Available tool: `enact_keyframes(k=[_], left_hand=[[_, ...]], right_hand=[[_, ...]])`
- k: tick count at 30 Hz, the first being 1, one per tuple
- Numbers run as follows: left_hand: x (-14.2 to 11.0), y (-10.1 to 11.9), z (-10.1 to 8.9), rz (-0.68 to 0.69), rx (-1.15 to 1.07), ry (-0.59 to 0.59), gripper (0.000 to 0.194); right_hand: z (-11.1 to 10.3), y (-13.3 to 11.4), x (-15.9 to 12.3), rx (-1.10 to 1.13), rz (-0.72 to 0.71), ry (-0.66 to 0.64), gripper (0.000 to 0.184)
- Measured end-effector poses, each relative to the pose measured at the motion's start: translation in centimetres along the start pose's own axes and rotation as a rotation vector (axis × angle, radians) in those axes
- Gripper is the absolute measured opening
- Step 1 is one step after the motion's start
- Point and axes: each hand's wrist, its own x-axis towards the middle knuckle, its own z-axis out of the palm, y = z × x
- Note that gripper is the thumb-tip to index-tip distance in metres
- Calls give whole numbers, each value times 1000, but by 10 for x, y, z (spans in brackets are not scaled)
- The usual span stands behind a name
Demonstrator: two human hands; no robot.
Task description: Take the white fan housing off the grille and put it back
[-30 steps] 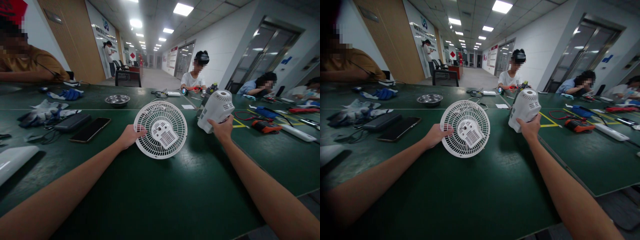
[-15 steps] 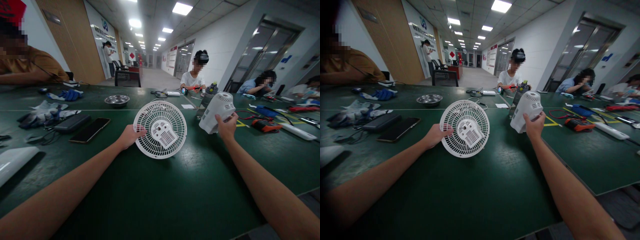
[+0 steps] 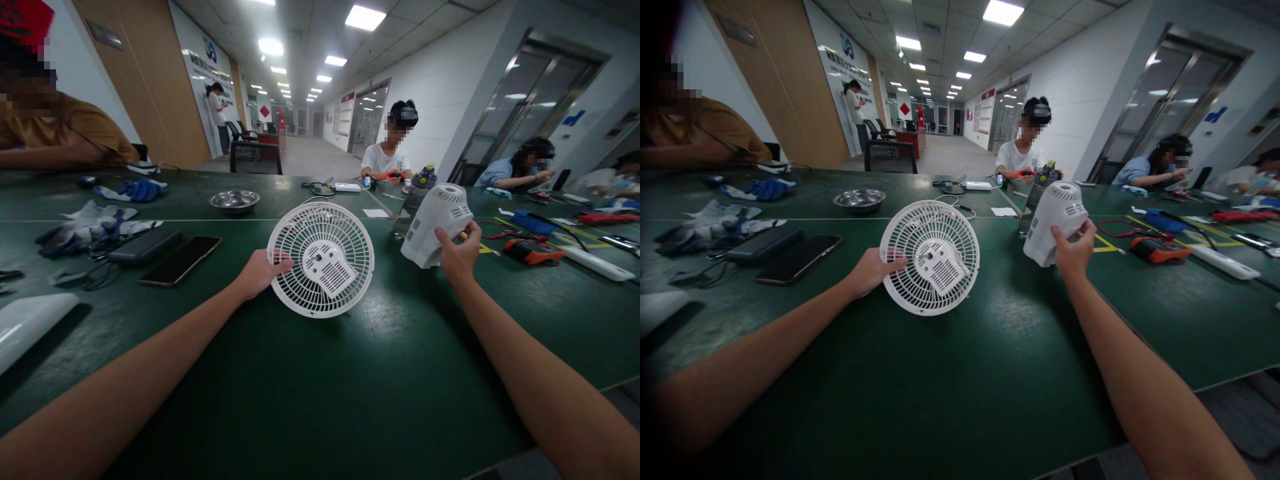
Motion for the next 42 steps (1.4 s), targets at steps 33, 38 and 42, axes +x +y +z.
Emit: enact_keyframes(k=[33,38,42], left_hand=[[0,1,1,18,34,31,28],[2,-3,1,13,32,35,26],[1,-1,1,7,47,35,25]], right_hand=[[25,-93,-71,-49,-189,-363,69],[42,-86,-94,-114,-76,-628,69],[46,-76,-93,-283,-76,-766,68]])
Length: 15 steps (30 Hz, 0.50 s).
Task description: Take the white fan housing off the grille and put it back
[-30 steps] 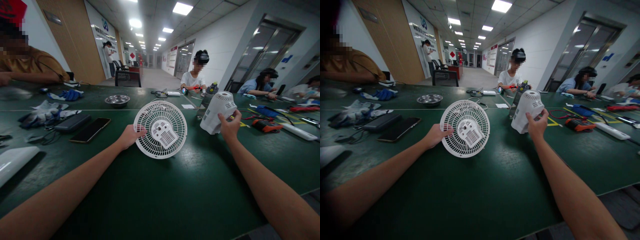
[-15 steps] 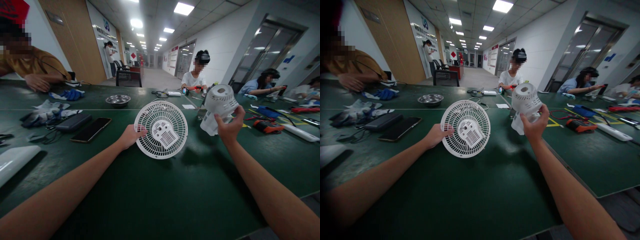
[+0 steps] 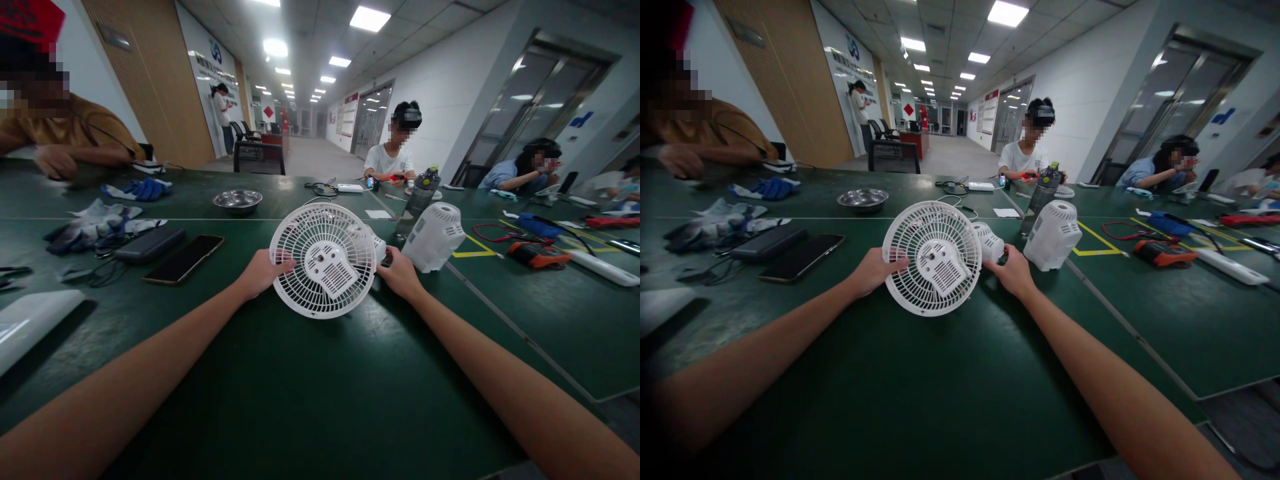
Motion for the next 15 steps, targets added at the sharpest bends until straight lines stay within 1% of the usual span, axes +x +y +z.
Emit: enact_keyframes(k=[3,6,12,15], left_hand=[[-1,2,0,-15,17,0,23],[-1,1,0,-11,1,2,23],[-1,2,0,-10,-10,-5,24],[-2,2,0,-6,-7,-11,27]], right_hand=[[0,4,1,-180,-26,-93,61],[0,6,1,-274,-74,-126,56],[-8,5,0,-244,-174,-134,44],[-14,-1,-3,-173,-155,-130,35]])
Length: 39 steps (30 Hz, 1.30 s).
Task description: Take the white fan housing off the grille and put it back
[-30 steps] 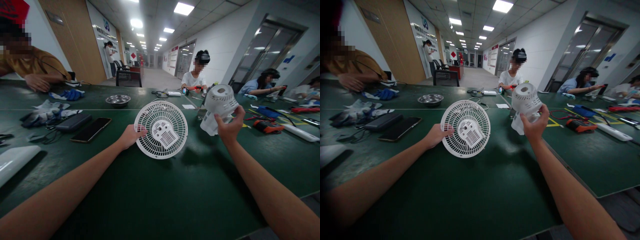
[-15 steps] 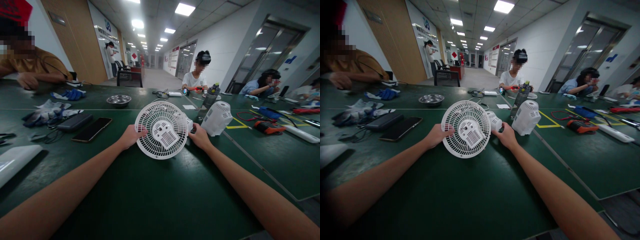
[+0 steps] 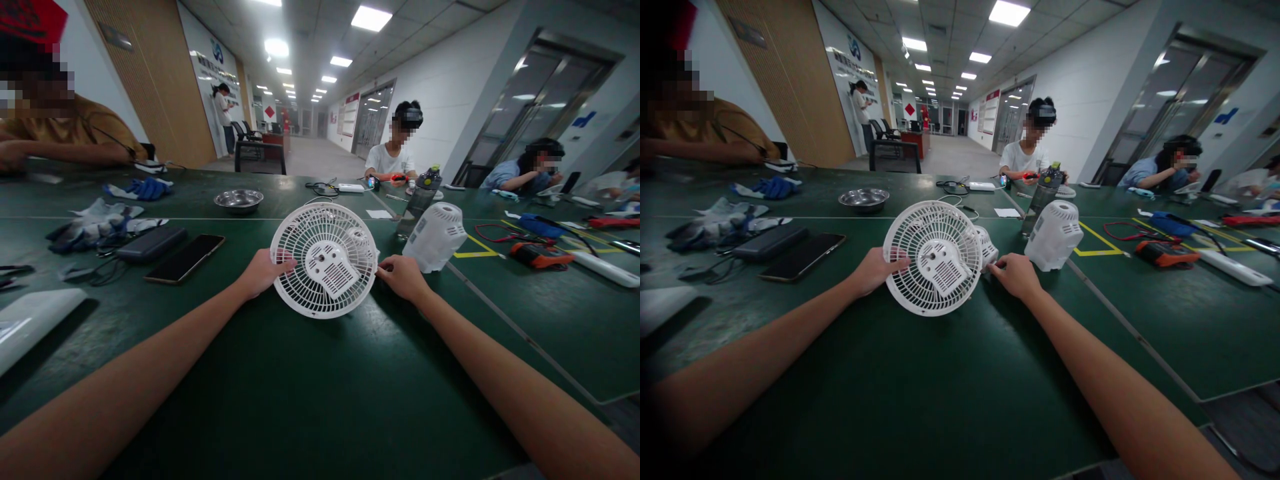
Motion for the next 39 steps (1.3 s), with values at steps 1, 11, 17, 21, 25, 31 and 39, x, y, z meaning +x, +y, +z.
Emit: enact_keyframes(k=[1,11,17,21,25,31,39], left_hand=[[0,0,0,3,-7,-5,27],[1,2,2,12,39,14,27],[-1,2,1,27,24,-2,27],[0,0,1,46,14,1,26],[1,0,0,30,9,-3,27],[-1,1,-1,18,11,-17,29],[0,0,2,26,3,19,25]], right_hand=[[-2,-2,-1,30,16,8,32],[-9,-43,-13,403,-71,-186,22],[4,-68,-24,1008,206,-431,30],[7,-68,-27,1209,373,-557,26],[0,-65,-28,1302,422,-755,28],[0,-68,-31,1373,307,-815,20],[2,-77,-35,1221,269,-739,21]])
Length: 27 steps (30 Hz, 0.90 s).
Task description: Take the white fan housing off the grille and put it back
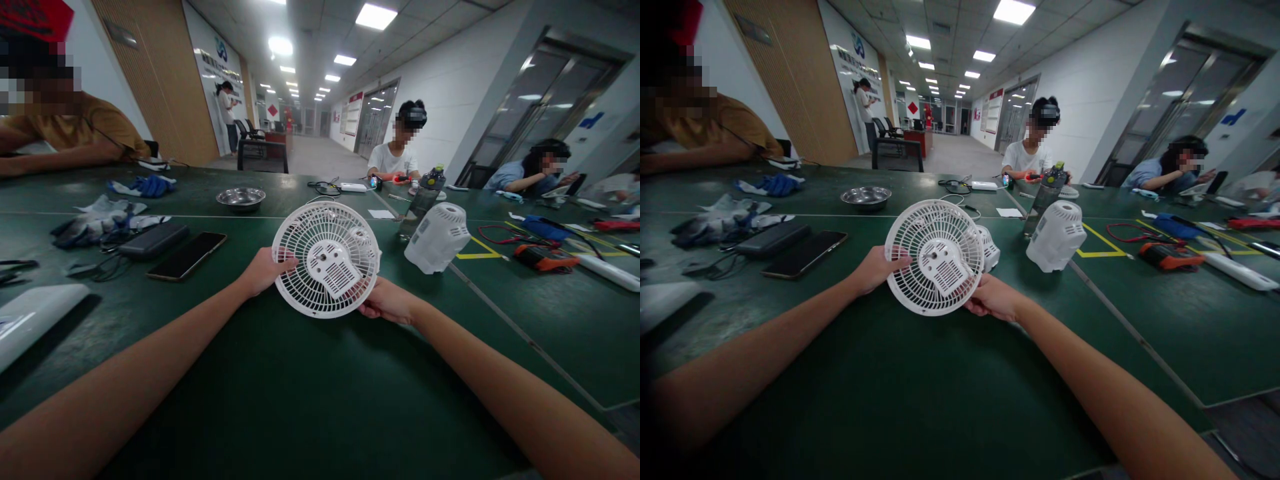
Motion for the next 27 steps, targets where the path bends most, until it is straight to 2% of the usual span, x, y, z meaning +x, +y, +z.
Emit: enact_keyframes(k=[4,8,14,20,24,27], left_hand=[[0,0,1,-14,-46,3,22],[0,-3,0,-28,-69,-7,23],[3,-5,-1,-13,-38,4,21],[3,-6,0,-8,-40,6,20],[2,-5,0,-12,-47,9,20],[2,-4,0,-6,-31,23,19]], right_hand=[[5,-4,-1,-76,-12,12,17],[10,-8,-5,-217,15,70,3],[7,-8,-3,-443,-166,28,25],[4,-8,-2,-586,-255,-3,24],[5,-8,-2,-592,-262,33,27],[6,-9,-2,-599,-255,62,21]])
